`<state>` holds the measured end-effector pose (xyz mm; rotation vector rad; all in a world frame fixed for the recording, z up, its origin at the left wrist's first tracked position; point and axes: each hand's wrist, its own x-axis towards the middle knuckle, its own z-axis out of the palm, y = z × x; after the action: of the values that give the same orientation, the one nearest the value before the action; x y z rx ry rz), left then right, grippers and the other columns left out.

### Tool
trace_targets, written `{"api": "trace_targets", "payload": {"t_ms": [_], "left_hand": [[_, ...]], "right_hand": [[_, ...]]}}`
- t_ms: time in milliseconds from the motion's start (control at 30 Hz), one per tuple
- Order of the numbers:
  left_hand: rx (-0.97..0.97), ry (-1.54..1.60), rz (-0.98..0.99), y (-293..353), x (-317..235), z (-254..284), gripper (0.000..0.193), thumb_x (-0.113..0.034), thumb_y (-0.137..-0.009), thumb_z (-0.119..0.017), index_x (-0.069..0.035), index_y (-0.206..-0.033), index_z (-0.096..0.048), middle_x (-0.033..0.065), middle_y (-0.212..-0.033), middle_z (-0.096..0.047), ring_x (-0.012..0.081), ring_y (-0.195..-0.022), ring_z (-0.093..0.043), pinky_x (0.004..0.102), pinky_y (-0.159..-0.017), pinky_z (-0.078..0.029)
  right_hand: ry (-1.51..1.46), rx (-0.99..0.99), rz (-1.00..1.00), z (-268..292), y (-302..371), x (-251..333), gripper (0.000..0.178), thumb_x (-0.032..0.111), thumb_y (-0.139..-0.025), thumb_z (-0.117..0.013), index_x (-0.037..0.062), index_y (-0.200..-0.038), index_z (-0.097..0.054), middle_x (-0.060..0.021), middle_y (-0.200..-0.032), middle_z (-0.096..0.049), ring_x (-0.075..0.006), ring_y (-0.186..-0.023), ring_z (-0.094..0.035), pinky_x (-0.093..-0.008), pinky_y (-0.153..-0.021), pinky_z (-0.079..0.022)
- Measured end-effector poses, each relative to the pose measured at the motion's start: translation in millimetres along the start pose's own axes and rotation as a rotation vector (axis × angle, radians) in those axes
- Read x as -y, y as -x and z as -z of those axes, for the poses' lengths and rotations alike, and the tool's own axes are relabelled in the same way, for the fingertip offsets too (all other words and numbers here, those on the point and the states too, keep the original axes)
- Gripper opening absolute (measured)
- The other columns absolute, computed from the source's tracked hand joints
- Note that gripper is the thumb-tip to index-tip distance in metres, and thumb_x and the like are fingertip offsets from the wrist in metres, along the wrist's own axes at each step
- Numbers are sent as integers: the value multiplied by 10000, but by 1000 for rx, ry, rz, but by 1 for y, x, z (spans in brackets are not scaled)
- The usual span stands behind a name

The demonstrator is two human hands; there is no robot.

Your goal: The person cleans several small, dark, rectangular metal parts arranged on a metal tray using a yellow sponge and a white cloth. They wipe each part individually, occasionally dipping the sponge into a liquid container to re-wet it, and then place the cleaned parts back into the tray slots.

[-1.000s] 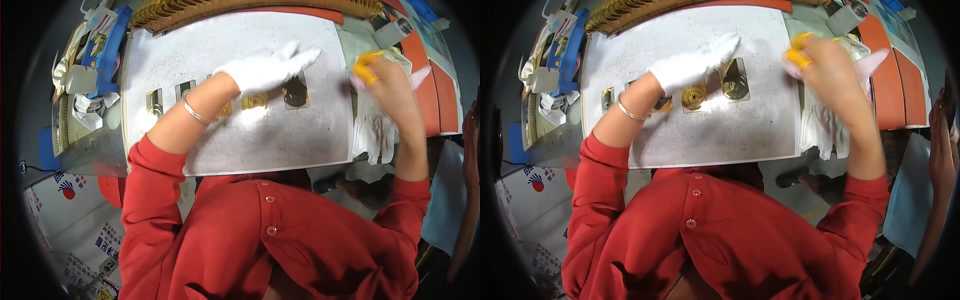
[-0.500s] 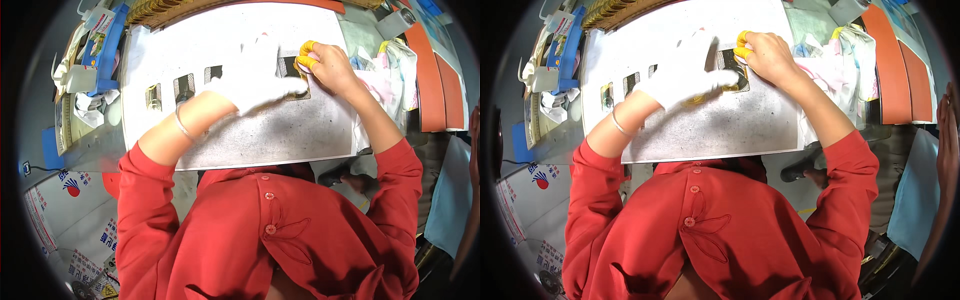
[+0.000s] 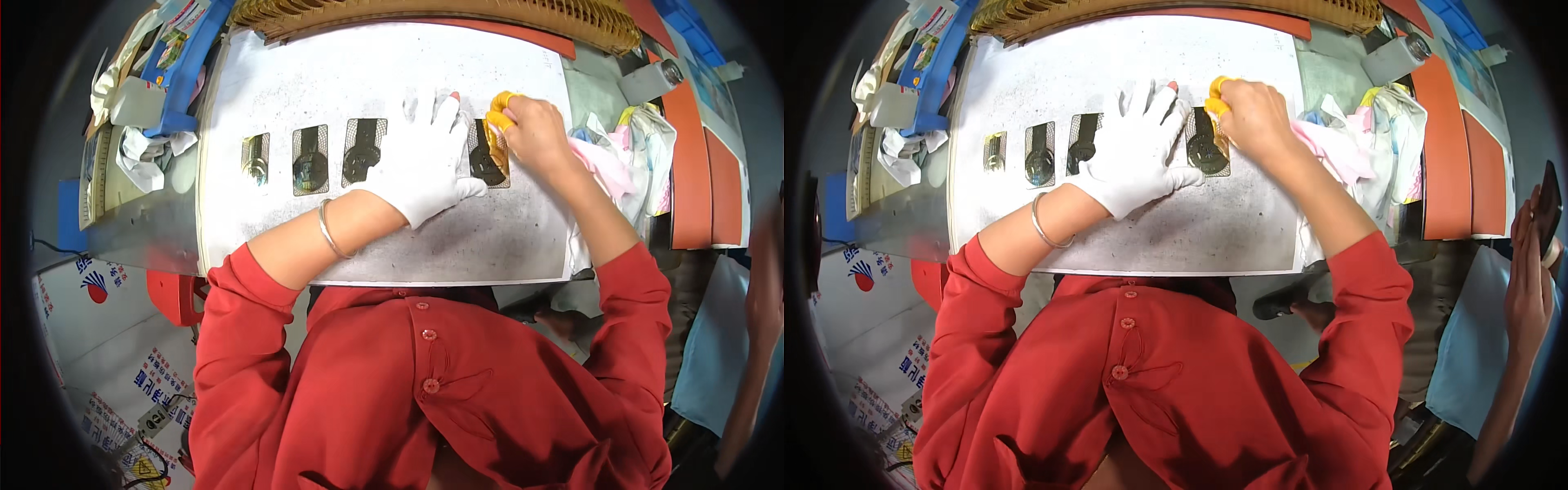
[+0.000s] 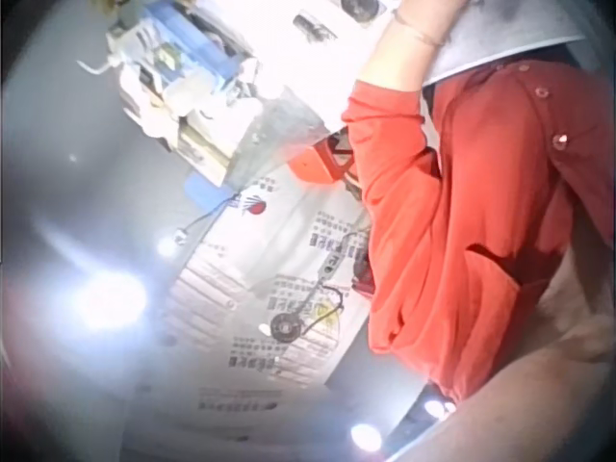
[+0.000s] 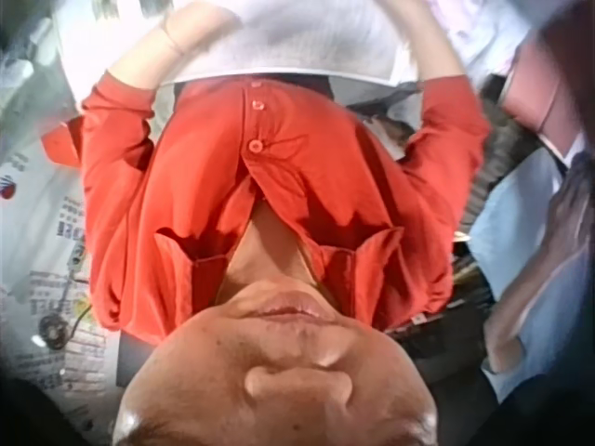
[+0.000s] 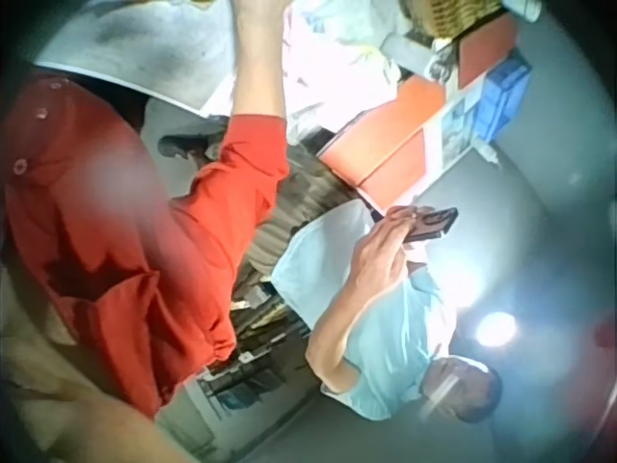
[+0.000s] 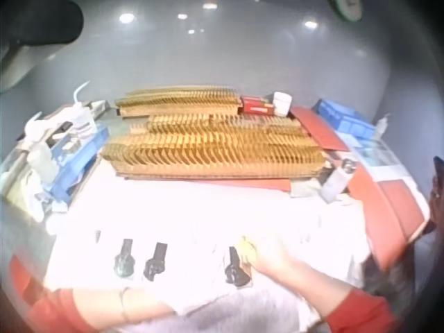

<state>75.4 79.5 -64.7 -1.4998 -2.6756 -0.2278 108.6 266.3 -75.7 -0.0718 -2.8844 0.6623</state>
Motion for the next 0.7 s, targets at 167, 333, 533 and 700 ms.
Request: {"api": "trace_targets", "payload": {"t_ms": [167,333,533,700], "left_hand": [[11,22,51,2,0,-6,777,-533,-695,-601,-21,-1254,-430,173,-1355,-343,390,-1271,-255,564,-1015,-173],[-61,-6,7,4,3,-7,780,-562,-698,-580,-23,-1245,-441,178,-1321,-379,387,-1241,-300,573,-995,-192],[-21,-14,32,4,1,-6,795,-587,-690,-575,-30,-1242,-449,177,-1329,-368,383,-1246,-291,573,-994,-191],[-157,33,19,8,6,-20,796,-598,-698,-544,-43,-1259,-433,182,-1335,-361,407,-1230,-311,557,-1003,-187]], "right_hand": [[3,20,48,4,1,7,134,160,-762,-585,41,-808,-624,-165,-730,-616,-343,-675,-590,-414,-618,-457],[-3,28,53,1,9,1,126,134,-752,-585,20,-793,-620,-170,-723,-613,-353,-675,-585,-417,-619,-456],[-48,27,37,6,4,4,103,110,-750,-576,31,-793,-625,-166,-730,-618,-350,-682,-587,-421,-620,-453],[12,31,49,8,5,5,134,175,-765,-597,52,-812,-624,-144,-718,-618,-344,-682,-586,-420,-614,-449]]}}
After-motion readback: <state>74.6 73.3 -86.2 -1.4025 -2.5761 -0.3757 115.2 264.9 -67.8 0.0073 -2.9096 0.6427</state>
